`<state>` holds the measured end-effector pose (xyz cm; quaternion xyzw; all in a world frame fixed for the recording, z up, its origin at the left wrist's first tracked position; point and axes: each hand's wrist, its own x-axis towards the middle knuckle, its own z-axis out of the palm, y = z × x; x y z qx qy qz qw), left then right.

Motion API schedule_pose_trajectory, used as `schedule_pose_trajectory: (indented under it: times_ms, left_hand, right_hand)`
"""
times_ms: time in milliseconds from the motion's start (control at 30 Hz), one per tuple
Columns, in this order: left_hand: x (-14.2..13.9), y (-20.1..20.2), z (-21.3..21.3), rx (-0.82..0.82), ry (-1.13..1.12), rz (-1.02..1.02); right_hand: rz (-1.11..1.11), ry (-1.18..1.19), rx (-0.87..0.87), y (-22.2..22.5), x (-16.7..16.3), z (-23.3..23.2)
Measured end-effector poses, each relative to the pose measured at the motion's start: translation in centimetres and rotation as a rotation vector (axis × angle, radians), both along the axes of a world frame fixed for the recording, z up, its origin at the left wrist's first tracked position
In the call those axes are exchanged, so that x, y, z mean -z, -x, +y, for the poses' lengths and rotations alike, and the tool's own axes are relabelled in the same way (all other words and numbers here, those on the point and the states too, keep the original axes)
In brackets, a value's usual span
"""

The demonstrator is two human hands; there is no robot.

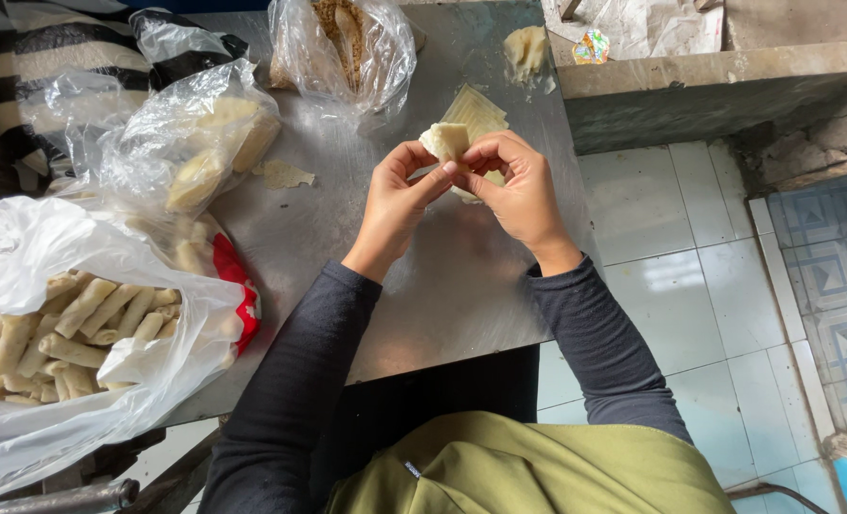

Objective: The person takes thin dough wrapper sheets from the table, spoons brown filling from a plastic bag onto a wrapper, folds the wrapper over the filling, and rolls it into a cylinder, placing finished rolls into a large plastic bag. They also pinch off pieces from a dough ball and flatten wrappers by hand before filling.

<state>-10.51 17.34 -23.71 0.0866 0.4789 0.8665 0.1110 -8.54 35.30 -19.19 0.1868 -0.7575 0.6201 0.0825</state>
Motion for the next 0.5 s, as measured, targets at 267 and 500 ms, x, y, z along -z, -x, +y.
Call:
schedule_pose_trajectory:
  times_ms: [267, 500]
  left_hand:
    - [-0.21, 0.11, -0.1, -0.04, 0.022, -0.029]
    - [-0.58, -0.13, -0.06, -0.035, 0.005, -0.066]
  right_hand:
    - [-0.085, 0.08, -0.074, 0.08, -0.29, 0.37]
    - [-0.084, 0.036, -0.028, 0.23, -0.08, 0.65]
